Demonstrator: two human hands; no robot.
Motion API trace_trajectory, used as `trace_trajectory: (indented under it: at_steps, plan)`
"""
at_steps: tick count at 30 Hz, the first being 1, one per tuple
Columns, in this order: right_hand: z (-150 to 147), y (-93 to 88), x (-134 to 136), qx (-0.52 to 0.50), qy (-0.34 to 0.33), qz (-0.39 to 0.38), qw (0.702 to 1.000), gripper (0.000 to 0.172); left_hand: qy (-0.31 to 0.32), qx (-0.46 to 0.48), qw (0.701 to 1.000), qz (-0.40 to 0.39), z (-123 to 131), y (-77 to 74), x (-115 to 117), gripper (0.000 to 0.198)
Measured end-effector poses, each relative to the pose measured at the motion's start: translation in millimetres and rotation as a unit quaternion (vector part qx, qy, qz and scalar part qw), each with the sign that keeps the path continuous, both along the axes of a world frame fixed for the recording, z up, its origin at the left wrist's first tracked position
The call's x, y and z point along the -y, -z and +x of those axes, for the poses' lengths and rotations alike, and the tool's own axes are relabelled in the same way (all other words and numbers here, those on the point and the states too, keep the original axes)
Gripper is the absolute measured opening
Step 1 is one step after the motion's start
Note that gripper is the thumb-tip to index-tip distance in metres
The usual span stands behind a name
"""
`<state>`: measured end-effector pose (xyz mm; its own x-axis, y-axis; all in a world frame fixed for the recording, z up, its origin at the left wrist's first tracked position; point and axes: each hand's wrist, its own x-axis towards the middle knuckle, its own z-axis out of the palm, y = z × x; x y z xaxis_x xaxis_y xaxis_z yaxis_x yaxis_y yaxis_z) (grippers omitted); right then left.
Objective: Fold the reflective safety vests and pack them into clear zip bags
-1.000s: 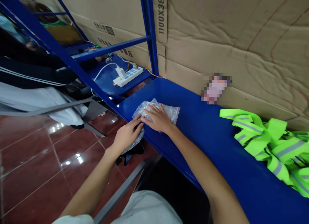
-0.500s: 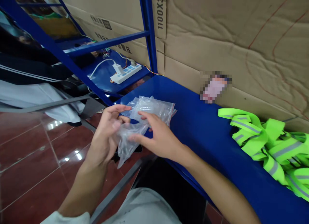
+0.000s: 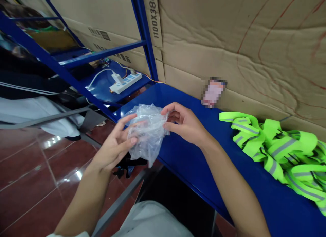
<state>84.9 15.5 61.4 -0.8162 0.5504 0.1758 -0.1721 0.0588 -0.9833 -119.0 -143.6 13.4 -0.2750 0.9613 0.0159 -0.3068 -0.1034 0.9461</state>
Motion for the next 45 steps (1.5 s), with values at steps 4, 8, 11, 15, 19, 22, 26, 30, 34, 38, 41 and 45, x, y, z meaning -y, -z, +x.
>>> trace_trajectory:
  at_steps: [4, 8, 11, 15, 19, 22, 26, 30, 34, 38, 41, 45]
  plan:
    - [1, -1.3, 6, 0.000, -0.060, 0.012, 0.998, 0.032, -0.006, 0.028, 0.997, -0.068, 4, 4.7, 5, 0.049]
    - [-1, 1.2, 6, 0.027, -0.020, 0.017, 0.999, 0.023, -0.068, -0.002, 0.997, -0.044, 0, 7.9, 9, 0.024]
    - [-3, 3.8, 6, 0.004, -0.005, 0.012, 1.000, 0.021, -0.128, 0.038, 0.990, 0.055, -7, 9.1, 10, 0.026]
    - [-8, 5.8, 10, -0.007, -0.031, 0.047, 0.998, 0.015, -0.104, 0.098, 0.989, 0.047, -11, 10.9, 10, 0.055]
    - [-13, 11.2, 16, -0.007, -0.029, 0.068, 0.997, 0.018, 0.052, 0.074, 0.992, -0.089, -4, 8.5, 12, 0.064]
    - [-15, 19.2, 17, 0.067, -0.040, 0.021, 0.997, 0.051, -0.032, 0.042, 0.997, -0.048, 0, 3.7, 12, 0.056]
    - [-16, 27.9, 12, 0.214, -0.086, -0.012, 0.973, 0.028, -0.044, 0.012, 0.998, -0.051, -5, 1.4, 13, 0.048]
    - [-14, 27.6, 5, 0.237, -0.045, -0.006, 0.970, 0.024, -0.126, 0.003, 0.989, -0.074, -12, 8.2, 10, 0.037]
    - [-13, 28.8, 3, 0.245, -0.063, -0.032, 0.967, 0.040, -0.222, 0.069, 0.972, -0.043, -14, 13.6, 0, 0.035]
    - [-13, 31.2, -1, 0.299, -0.107, -0.027, 0.948, 0.034, -0.219, 0.065, 0.973, -0.035, -16, 14.7, -7, 0.034]
    - [-10, 29.2, -9, 0.304, -0.067, -0.017, 0.950, 0.037, -0.203, 0.088, 0.974, -0.051, -19, 18.6, -8, 0.036]
    - [-7, 28.6, -12, 0.302, -0.085, -0.026, 0.949, 0.044, -0.267, 0.111, 0.957, -0.032, -30, 23.6, -9, 0.038]
